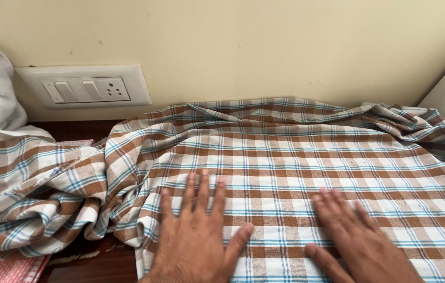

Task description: The person smooths a plaid bed sheet with both hands, repeatedly pressing and sliding across the fabric to flatten wrinkles. The hands move back and forth over the sheet, occasionally lifting and adjusting the material to ensure it lies flat against the bed surface.

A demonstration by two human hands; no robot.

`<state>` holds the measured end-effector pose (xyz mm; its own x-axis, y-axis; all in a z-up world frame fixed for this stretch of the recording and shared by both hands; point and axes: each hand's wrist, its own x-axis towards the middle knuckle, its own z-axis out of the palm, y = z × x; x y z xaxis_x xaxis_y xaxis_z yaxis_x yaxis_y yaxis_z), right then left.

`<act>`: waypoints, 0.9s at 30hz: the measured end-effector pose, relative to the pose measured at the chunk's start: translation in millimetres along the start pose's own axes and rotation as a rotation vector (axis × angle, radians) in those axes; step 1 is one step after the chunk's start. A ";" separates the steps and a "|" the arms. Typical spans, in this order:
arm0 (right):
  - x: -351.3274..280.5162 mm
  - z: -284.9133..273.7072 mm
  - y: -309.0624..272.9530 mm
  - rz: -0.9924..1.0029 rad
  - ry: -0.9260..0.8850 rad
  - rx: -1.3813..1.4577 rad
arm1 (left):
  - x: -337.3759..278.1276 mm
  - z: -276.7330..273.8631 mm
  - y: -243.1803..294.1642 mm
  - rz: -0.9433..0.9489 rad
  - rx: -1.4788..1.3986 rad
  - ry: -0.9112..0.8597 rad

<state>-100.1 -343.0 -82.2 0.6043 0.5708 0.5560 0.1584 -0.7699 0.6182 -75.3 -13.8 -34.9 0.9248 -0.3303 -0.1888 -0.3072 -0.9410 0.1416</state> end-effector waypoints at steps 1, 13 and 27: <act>8.7 -10.8 0.2 0.019 -0.331 0.318 | 1.7 16.7 -0.8 0.123 0.098 0.246; -0.9 -16.6 0.1 -0.151 -0.059 0.348 | -10.5 39.4 11.1 0.566 -0.183 0.237; -12.9 -14.5 17.7 -0.032 -0.563 0.562 | -8.3 80.7 19.1 0.494 0.161 0.682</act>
<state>-116.4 -359.9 -70.3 0.8727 0.4807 0.0858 0.4622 -0.8698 0.1727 -106.9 -34.9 -109.0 0.5932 -0.6378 0.4912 -0.6909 -0.7166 -0.0961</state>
